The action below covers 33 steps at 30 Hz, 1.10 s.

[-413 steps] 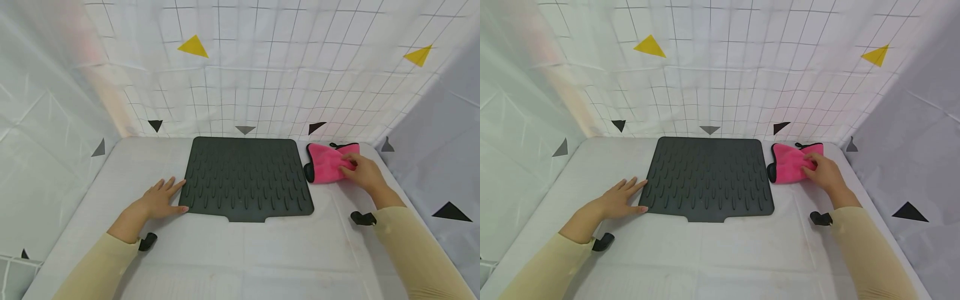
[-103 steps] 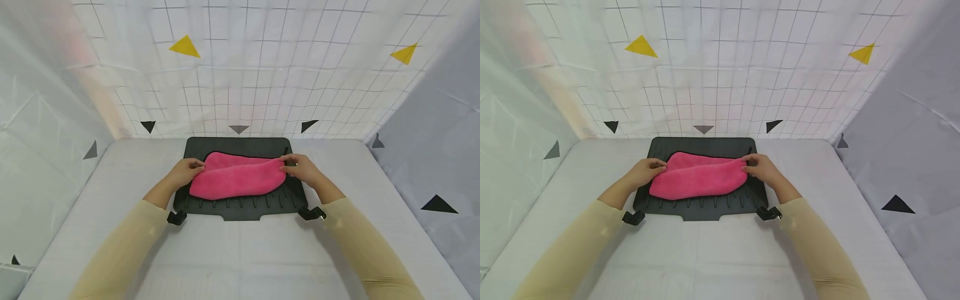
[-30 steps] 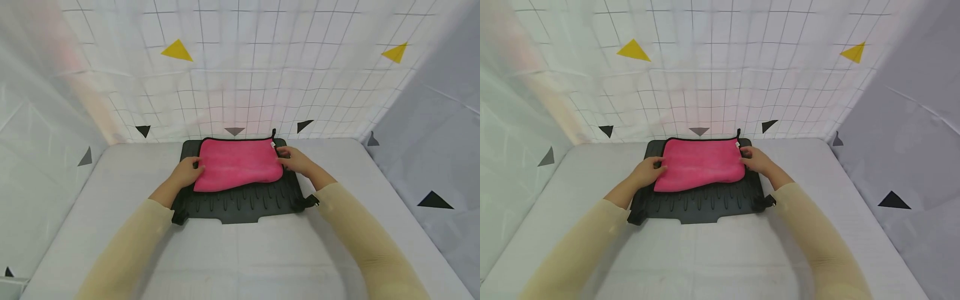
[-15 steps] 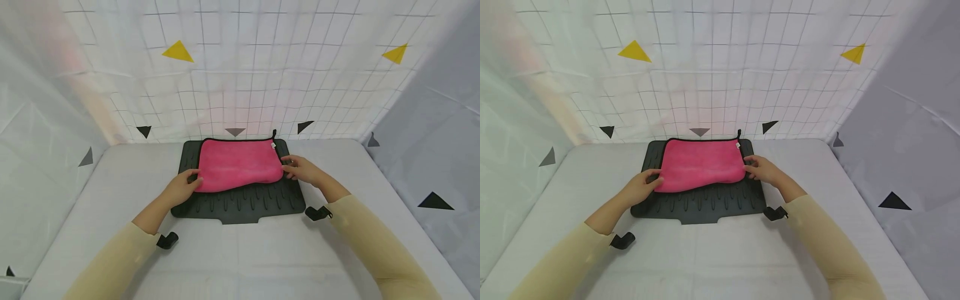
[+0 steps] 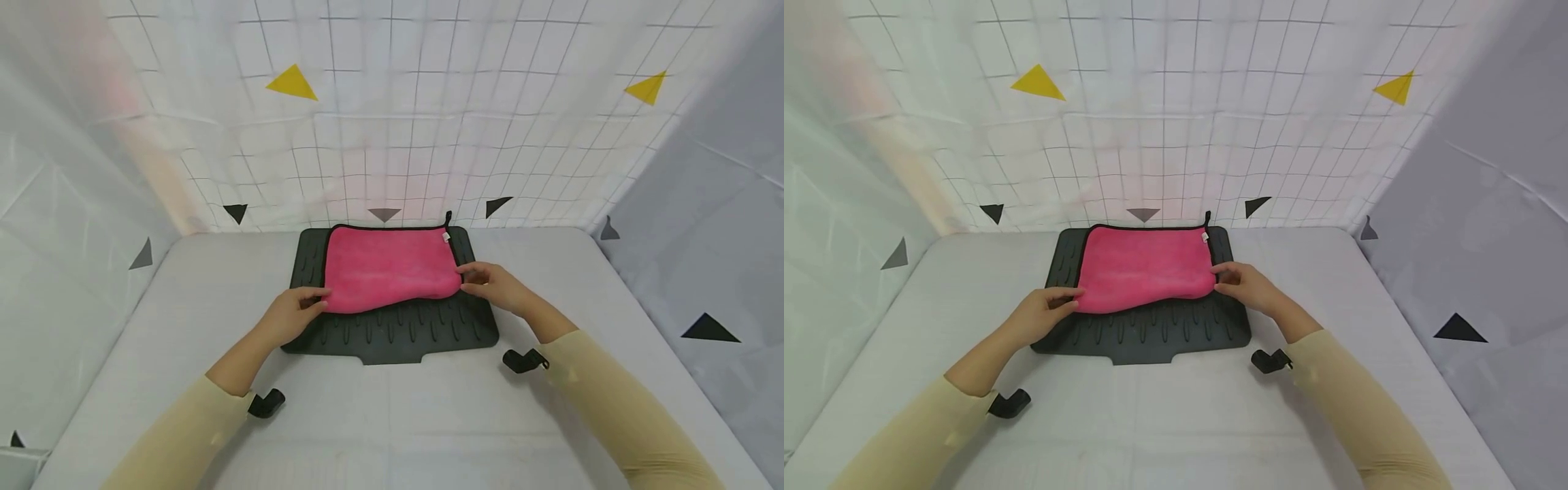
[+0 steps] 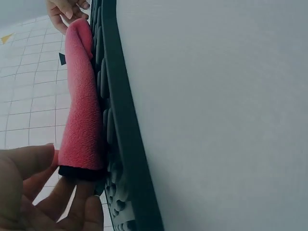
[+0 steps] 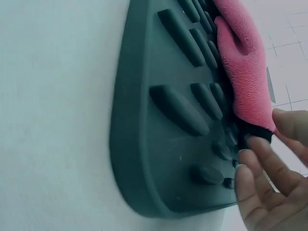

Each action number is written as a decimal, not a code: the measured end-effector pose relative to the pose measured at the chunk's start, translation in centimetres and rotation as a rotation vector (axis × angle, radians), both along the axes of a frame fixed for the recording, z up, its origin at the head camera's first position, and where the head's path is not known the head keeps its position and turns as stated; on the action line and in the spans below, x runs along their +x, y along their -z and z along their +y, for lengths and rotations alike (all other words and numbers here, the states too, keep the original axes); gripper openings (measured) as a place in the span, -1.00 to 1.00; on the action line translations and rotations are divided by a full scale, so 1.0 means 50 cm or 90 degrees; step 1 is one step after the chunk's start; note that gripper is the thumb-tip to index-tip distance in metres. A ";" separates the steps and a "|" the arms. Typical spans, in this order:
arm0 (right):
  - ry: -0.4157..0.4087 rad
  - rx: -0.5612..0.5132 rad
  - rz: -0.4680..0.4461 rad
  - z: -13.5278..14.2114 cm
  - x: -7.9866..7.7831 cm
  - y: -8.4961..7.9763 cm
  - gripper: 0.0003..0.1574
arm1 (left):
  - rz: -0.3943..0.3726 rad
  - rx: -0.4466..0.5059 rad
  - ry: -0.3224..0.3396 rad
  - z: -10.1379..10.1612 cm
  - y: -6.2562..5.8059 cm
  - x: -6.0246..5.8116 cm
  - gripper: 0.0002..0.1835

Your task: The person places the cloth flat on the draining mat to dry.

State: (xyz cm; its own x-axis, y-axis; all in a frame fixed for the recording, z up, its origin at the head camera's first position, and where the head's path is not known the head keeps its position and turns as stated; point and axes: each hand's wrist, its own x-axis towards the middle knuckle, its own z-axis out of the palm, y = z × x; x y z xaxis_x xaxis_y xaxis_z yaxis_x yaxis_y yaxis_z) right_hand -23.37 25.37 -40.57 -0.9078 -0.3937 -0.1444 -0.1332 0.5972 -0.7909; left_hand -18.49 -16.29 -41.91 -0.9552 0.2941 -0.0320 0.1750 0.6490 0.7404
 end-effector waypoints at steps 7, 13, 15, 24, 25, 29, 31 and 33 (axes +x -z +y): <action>0.029 -0.076 0.036 -0.001 -0.027 0.050 -0.49 | 0.025 0.037 0.001 -0.004 0.007 -0.012 -0.60; 0.075 -0.118 0.053 -0.015 -0.029 0.051 -0.48 | 0.087 0.031 0.016 -0.005 0.010 -0.026 -0.55; 0.093 -0.123 0.064 -0.017 -0.030 0.049 -0.49 | 0.116 0.009 0.020 -0.005 0.009 -0.028 -0.53; 0.114 -0.147 0.038 -0.015 -0.037 0.025 -0.56 | 0.155 -0.014 -0.003 -0.007 0.005 -0.032 -0.51; 0.115 -0.149 0.031 -0.014 -0.037 0.022 -0.57 | 0.146 -0.007 -0.008 -0.008 0.005 -0.033 -0.51; 0.116 -0.149 -0.003 -0.005 -0.040 0.009 -0.58 | 0.090 0.024 -0.027 -0.011 0.002 -0.030 -0.50; 0.112 -0.142 -0.025 0.000 -0.039 0.002 -0.57 | 0.058 0.035 -0.035 -0.011 -0.002 -0.026 -0.51; 0.106 -0.141 -0.052 0.003 -0.037 -0.006 -0.57 | 0.024 0.037 -0.037 -0.009 -0.004 -0.022 -0.52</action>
State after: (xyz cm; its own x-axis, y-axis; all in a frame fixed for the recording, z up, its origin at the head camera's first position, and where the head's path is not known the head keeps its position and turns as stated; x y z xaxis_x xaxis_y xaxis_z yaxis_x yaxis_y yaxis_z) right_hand -25.22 25.53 -40.29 -0.9516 -0.2697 -0.1474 0.0228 0.4165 -0.9089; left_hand -19.59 -16.72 -41.70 -0.9711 0.2380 0.0193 0.1661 0.6152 0.7707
